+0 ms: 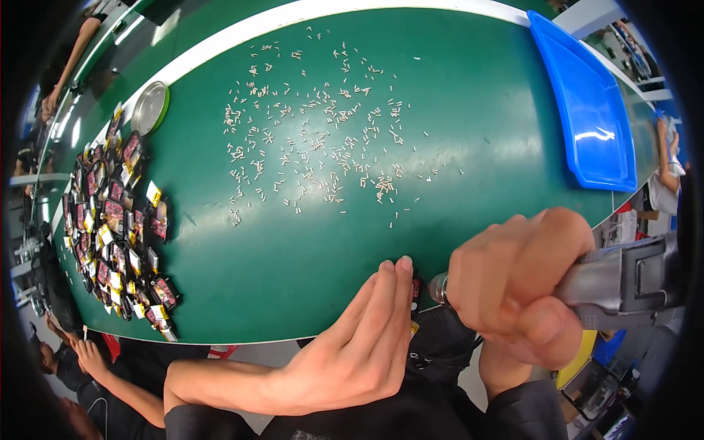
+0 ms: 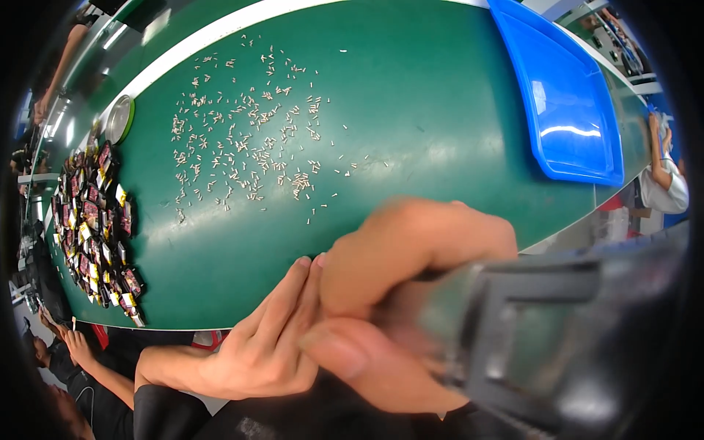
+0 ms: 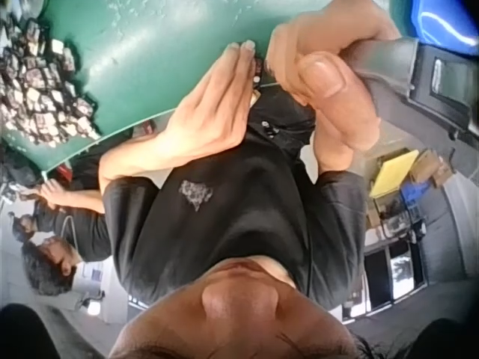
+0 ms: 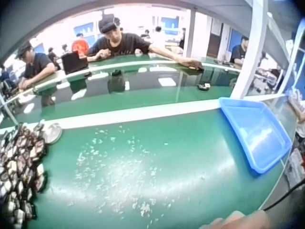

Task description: Using an electric screwdriver to assemble small electronic components on a factory assembly line.

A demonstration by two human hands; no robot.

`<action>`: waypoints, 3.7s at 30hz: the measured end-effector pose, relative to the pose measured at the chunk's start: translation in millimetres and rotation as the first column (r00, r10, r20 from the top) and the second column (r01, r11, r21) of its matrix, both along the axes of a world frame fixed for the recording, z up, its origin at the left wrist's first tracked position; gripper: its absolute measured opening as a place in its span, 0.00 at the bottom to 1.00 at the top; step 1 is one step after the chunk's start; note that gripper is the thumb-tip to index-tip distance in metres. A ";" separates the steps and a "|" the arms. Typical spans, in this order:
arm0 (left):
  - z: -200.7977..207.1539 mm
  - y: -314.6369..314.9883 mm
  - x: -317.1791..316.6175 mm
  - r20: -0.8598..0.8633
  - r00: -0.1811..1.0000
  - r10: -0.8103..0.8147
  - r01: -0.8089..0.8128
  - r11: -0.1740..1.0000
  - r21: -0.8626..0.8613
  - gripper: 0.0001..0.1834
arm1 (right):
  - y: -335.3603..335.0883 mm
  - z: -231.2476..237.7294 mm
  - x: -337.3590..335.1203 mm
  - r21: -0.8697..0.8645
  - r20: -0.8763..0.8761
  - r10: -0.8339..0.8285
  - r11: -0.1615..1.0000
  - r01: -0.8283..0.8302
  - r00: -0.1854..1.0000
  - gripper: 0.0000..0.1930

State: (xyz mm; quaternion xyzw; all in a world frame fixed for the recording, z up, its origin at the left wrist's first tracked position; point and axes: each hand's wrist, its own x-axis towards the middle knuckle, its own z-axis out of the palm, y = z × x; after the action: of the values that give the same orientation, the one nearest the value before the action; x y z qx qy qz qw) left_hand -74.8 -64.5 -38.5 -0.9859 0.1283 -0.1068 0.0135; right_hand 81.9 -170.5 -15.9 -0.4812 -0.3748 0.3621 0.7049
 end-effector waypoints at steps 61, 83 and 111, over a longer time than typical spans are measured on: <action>-0.5 146.4 12.5 0.192 0.761 0.619 -0.559 0.777 -0.288 0.05 | -35.3 -56.3 -1.6 0.322 -0.747 0.020 0.886 0.335 0.664 0.05; -5.9 147.5 28.6 0.145 0.837 0.528 -0.502 0.845 -0.183 0.04 | -43.4 -50.6 -3.7 0.272 -0.778 -0.017 0.892 0.361 0.628 0.04; -16.1 -49.3 -6.8 -0.159 0.983 0.091 -0.104 -0.436 -0.894 0.14 | -59.1 -6.6 -30.6 0.439 -0.676 -0.085 0.751 0.493 0.732 0.06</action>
State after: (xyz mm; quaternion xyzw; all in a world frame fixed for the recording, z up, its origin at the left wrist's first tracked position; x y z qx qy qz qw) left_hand -81.6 -113.8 -54.6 -0.5471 -0.1123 -0.1598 -0.8139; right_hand 51.2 -229.6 -22.5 -0.1453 -0.1317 0.2416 0.9504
